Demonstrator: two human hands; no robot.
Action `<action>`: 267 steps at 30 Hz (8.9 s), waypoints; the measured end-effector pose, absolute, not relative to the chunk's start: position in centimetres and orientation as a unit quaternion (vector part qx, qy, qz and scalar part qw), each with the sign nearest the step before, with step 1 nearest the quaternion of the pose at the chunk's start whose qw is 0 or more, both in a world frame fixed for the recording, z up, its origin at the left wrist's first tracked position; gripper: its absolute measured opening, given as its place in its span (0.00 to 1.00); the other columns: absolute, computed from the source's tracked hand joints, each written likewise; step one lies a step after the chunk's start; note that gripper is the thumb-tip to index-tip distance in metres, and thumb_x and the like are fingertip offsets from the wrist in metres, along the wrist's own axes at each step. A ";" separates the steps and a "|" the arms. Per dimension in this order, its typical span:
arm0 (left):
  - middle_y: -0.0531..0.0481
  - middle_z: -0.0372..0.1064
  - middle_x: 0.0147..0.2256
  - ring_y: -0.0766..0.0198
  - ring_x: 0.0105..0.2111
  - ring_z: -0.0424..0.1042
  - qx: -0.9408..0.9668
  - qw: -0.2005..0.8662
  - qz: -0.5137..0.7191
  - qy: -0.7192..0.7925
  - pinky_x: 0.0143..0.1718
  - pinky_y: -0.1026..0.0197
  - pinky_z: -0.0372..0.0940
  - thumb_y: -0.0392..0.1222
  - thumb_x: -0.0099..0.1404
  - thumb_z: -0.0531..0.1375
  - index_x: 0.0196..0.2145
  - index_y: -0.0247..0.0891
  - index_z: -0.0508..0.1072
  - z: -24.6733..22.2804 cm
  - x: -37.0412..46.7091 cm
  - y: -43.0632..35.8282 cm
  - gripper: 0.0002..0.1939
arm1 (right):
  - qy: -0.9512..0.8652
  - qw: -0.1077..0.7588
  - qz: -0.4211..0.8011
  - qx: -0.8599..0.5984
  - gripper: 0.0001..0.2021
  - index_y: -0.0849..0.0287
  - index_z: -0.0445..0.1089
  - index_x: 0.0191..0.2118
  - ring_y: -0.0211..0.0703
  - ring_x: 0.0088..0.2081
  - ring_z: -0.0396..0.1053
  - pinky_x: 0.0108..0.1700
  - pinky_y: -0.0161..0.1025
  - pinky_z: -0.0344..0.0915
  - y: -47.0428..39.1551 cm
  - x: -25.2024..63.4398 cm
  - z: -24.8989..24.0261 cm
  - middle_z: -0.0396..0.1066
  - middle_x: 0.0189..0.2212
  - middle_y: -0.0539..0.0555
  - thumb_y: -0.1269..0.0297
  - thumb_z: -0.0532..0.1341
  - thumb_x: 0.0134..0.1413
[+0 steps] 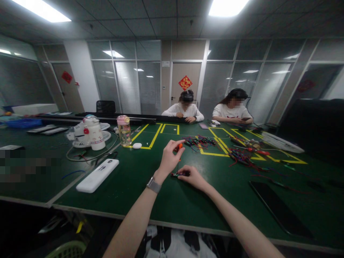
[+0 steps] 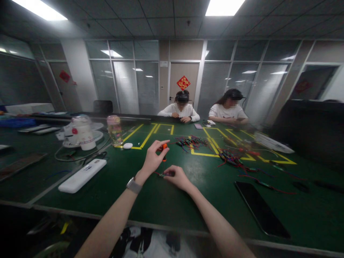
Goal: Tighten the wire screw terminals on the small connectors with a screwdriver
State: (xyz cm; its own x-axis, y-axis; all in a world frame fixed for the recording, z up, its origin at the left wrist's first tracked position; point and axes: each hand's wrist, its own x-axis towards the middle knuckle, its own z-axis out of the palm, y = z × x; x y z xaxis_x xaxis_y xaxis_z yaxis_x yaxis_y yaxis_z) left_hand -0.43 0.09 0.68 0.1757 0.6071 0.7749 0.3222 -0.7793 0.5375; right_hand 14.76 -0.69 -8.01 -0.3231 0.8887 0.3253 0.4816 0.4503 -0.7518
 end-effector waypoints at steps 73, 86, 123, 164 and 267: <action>0.48 0.70 0.39 0.64 0.39 0.71 0.736 0.180 0.589 0.280 0.38 0.63 0.66 0.39 0.68 0.53 0.44 0.40 0.74 1.1 -0.3 -0.4 0.12 | -0.770 0.362 0.278 -0.446 0.08 0.61 0.76 0.34 0.41 0.32 0.69 0.36 0.37 0.65 -0.4 14.9 -8.2 0.72 0.30 0.53 0.69 0.66 0.45; 0.50 0.69 0.36 0.65 0.36 0.70 0.744 0.163 0.585 0.278 0.37 0.64 0.65 0.39 0.66 0.55 0.44 0.40 0.75 1.2 -0.3 -0.5 0.12 | -0.765 0.364 0.278 -0.454 0.08 0.61 0.77 0.34 0.42 0.33 0.69 0.36 0.37 0.64 -0.6 14.8 -8.0 0.73 0.30 0.53 0.70 0.66 0.44; 0.47 0.69 0.41 0.64 0.40 0.70 0.745 0.174 0.579 0.282 0.41 0.61 0.66 0.38 0.69 0.51 0.51 0.41 0.70 0.8 -0.2 -0.3 0.16 | -0.770 0.354 0.264 -0.460 0.08 0.62 0.77 0.35 0.41 0.32 0.68 0.35 0.36 0.63 -1.0 14.5 -7.3 0.72 0.30 0.53 0.71 0.66 0.45; 0.48 0.69 0.37 0.64 0.37 0.71 0.727 0.199 0.591 0.287 0.36 0.64 0.68 0.42 0.64 0.58 0.41 0.40 0.76 0.9 -0.4 -0.2 0.10 | -0.769 0.364 0.269 -0.451 0.07 0.61 0.77 0.34 0.41 0.32 0.69 0.36 0.36 0.64 -0.8 14.7 -7.7 0.72 0.29 0.52 0.70 0.66 0.45; 0.50 0.63 0.36 0.65 0.34 0.67 0.740 0.059 0.572 0.349 0.39 0.61 0.66 0.44 0.65 0.57 0.45 0.42 0.74 0.9 -0.3 -0.5 0.11 | -0.767 0.364 0.271 -0.454 0.07 0.61 0.77 0.34 0.40 0.32 0.68 0.36 0.36 0.64 -1.0 14.6 -7.4 0.72 0.29 0.52 0.71 0.66 0.44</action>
